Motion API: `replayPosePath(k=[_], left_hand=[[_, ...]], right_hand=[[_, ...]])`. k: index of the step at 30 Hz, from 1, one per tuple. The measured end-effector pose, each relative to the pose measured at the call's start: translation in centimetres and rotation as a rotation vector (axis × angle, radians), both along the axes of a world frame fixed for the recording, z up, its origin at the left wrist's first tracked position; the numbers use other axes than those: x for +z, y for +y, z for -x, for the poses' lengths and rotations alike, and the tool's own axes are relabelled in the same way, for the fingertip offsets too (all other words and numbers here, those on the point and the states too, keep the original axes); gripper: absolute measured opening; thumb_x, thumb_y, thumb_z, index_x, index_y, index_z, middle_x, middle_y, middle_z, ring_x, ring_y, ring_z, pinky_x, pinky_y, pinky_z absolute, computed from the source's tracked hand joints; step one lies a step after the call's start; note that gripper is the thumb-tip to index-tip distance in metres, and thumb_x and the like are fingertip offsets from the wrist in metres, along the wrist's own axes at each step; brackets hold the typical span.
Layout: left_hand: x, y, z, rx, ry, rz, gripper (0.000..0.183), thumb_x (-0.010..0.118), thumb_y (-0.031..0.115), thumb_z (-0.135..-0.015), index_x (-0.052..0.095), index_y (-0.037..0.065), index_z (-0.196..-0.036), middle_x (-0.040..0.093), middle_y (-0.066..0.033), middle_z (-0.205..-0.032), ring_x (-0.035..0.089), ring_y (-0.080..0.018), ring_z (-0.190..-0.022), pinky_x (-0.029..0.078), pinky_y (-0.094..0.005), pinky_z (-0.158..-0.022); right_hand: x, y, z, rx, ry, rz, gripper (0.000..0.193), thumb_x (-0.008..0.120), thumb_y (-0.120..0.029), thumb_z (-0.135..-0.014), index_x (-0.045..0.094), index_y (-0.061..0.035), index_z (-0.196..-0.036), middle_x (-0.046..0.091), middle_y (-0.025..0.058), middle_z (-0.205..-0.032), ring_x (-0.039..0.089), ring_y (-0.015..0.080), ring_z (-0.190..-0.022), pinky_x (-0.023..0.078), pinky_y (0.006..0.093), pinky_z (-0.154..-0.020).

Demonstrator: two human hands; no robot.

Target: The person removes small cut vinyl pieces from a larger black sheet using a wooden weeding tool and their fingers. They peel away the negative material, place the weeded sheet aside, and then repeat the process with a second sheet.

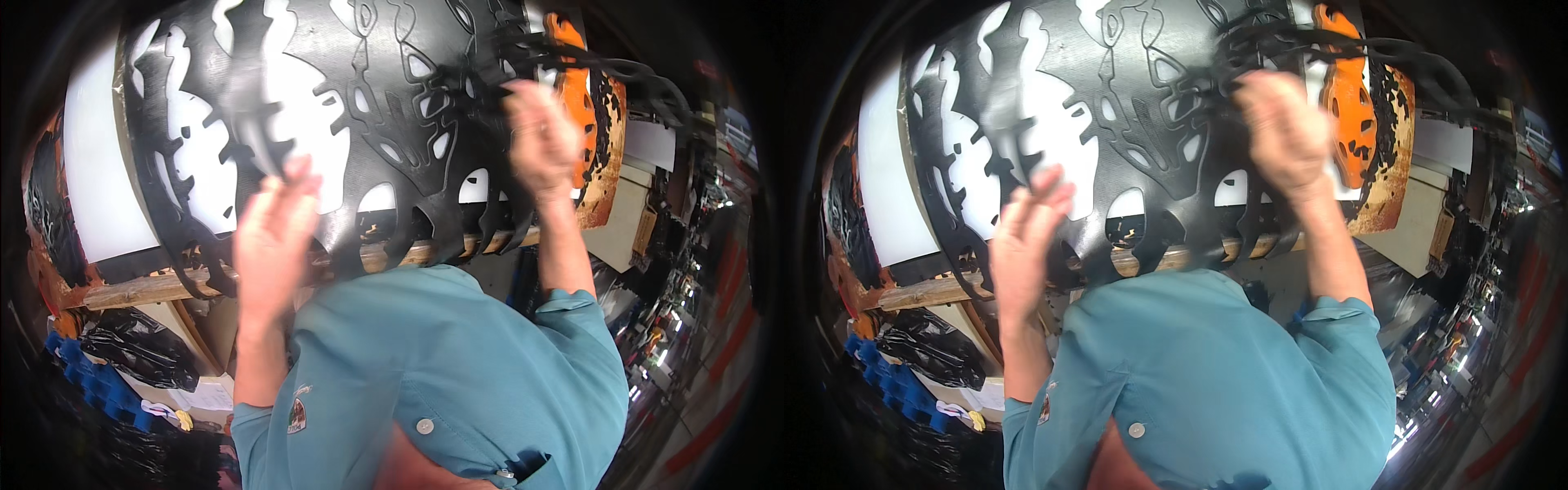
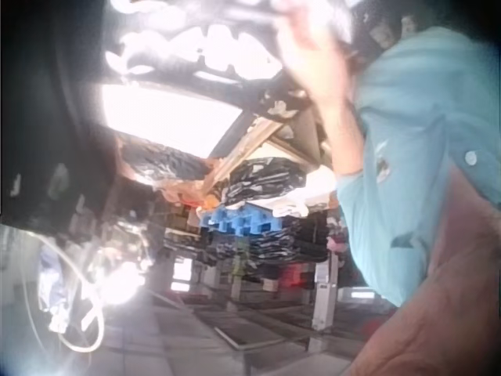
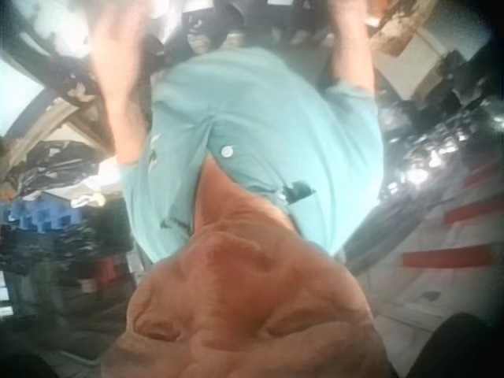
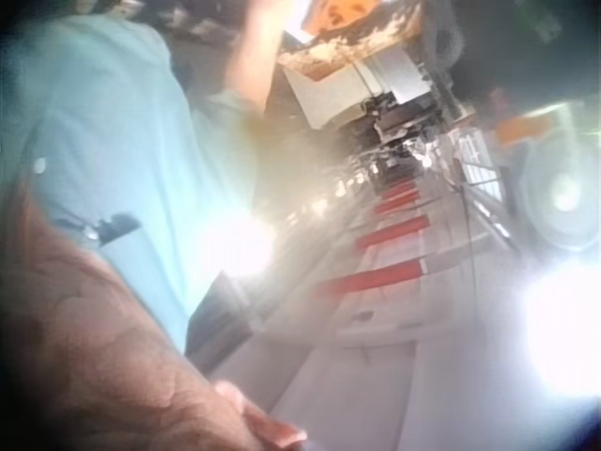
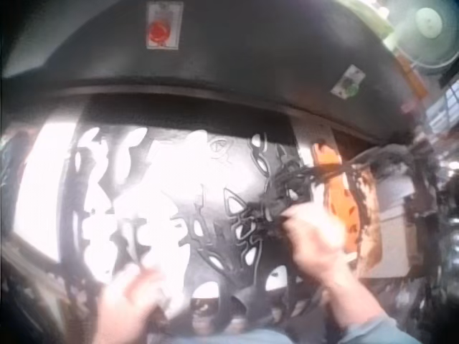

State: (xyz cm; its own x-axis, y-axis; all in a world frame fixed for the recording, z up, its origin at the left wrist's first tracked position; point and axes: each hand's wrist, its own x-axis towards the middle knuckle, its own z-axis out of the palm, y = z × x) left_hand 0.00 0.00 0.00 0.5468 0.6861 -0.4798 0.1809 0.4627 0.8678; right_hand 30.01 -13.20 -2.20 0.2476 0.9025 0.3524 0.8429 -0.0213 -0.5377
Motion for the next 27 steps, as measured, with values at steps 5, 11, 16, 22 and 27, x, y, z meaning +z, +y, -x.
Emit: replayPosePath(k=[5,11,16,22,27], left_hand=[[0.7,-1.6,-2.5,-0.038,0.011,-0.004,0.041,0.064,0.012,-0.106,0.059,-0.007,-0.142,0.066,-0.0141,-0.138,0.068,-0.0153,-0.108,0.056,-0.0277,-0.088],[0.8,2.0,-4.4,-0.412,0.096,0.186,0.031,0.064,0.028,-0.107,0.072,0.003,-0.123,0.063,0.0034,-0.094,0.048,-0.0042,-0.066,0.041,-0.0207,-0.06],[-0.4,2.1,-6.0,-0.423,-0.142,0.329,0.031,0.059,0.028,-0.11,0.07,0.0,-0.117,0.066,-0.0032,-0.112,0.063,-0.0062,-0.081,0.059,-0.0248,-0.059],[-2.2,2.2,-6.7,-0.248,-0.337,0.5,0.024,0.058,0.023,-0.111,0.068,0.002,-0.113,0.067,-0.0046,-0.111,0.064,-0.0068,-0.081,0.057,-0.0242,-0.058],[-0.3,1.7,-5.4,-0.303,-0.141,0.313,0.028,0.058,0.025,-0.111,0.067,-0.001,-0.116,0.069,-0.0107,-0.116,0.068,-0.011,-0.088,0.058,-0.0249,-0.066]], right_hand=[[-2.3,-1.8,3.0,0.185,-0.033,-0.057,0.03,0.084,-0.002,-0.08,0.071,-0.0005,-0.107,0.073,0.0106,-0.095,0.069,0.027,-0.08,0.058,0.0365,-0.069],[-2.8,-1.9,3.3,0.228,-0.063,-0.007,0.061,0.091,-0.01,-0.07,0.066,0.0001,-0.125,0.068,0.0125,-0.106,0.063,0.0297,-0.088,0.056,0.0379,-0.074],[-2.9,-1.9,3.1,0.237,-0.058,-0.029,0.063,0.09,-0.015,-0.073,0.065,0.0009,-0.129,0.067,0.0129,-0.108,0.062,0.0304,-0.09,0.055,0.0391,-0.075],[-2.9,-2.3,3.3,0.206,-0.011,0.016,0.055,0.085,-0.015,-0.081,0.065,0.0028,-0.13,0.069,0.0168,-0.108,0.063,0.0314,-0.089,0.053,0.0399,-0.079],[-2.3,-1.8,2.5,0.119,0.364,-0.056,0.025,0.071,-0.002,-0.096,0.07,0.0055,-0.119,0.073,0.013,-0.105,0.069,0.0241,-0.092,0.055,0.0336,-0.081]])
